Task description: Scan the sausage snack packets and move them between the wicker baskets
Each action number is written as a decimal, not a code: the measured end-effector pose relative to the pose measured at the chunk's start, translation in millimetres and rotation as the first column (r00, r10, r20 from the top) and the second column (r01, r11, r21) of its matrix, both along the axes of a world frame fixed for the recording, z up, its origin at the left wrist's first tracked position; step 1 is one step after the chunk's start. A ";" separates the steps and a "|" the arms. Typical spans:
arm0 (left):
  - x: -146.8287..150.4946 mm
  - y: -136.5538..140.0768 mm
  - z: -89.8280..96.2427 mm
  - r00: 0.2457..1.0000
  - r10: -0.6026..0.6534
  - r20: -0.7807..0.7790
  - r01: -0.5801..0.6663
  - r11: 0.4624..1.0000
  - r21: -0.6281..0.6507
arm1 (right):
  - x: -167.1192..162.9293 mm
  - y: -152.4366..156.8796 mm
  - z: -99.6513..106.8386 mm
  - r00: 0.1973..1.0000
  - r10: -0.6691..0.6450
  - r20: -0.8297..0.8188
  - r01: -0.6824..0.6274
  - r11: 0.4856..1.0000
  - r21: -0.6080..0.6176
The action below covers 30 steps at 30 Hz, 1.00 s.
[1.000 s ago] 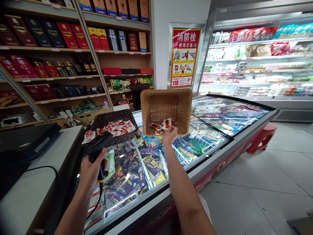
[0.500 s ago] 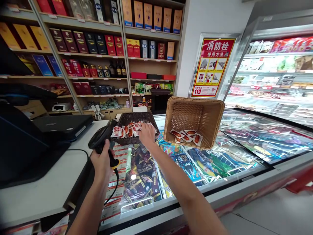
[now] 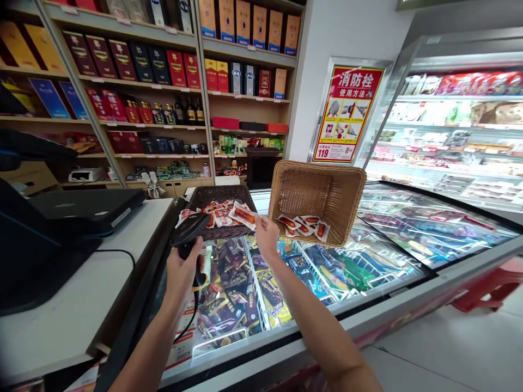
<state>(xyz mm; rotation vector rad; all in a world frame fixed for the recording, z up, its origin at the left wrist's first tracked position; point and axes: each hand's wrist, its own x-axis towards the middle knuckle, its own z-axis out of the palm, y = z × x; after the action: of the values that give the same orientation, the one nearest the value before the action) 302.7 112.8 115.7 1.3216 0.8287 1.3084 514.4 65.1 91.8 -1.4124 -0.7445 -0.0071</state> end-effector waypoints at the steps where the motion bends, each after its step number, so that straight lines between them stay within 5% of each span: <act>1: 1.9 -2.4 -1.4 0.998 -0.059 -0.020 0.058 0.998 -0.018 | 1.3 -10.4 -4.9 0.999 0.021 -0.040 -0.020 0.999 0.044; 8: 11.4 -17.4 -12.6 0.944 -0.271 -0.189 0.270 0.962 -0.032 | 6.1 -35.5 -20.9 0.981 -0.086 -0.174 0.114 0.981 0.158; 30: 10.7 -21.2 -9.1 0.908 -0.290 -0.303 0.293 0.955 -0.038 | 4.3 -41.0 -11.9 0.982 -0.136 -0.134 0.155 0.977 0.147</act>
<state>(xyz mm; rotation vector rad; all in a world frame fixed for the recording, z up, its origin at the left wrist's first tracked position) 313.4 91.5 106.6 1.6121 0.7963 0.8842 518.7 24.1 79.9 -1.3015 -0.5258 -0.0902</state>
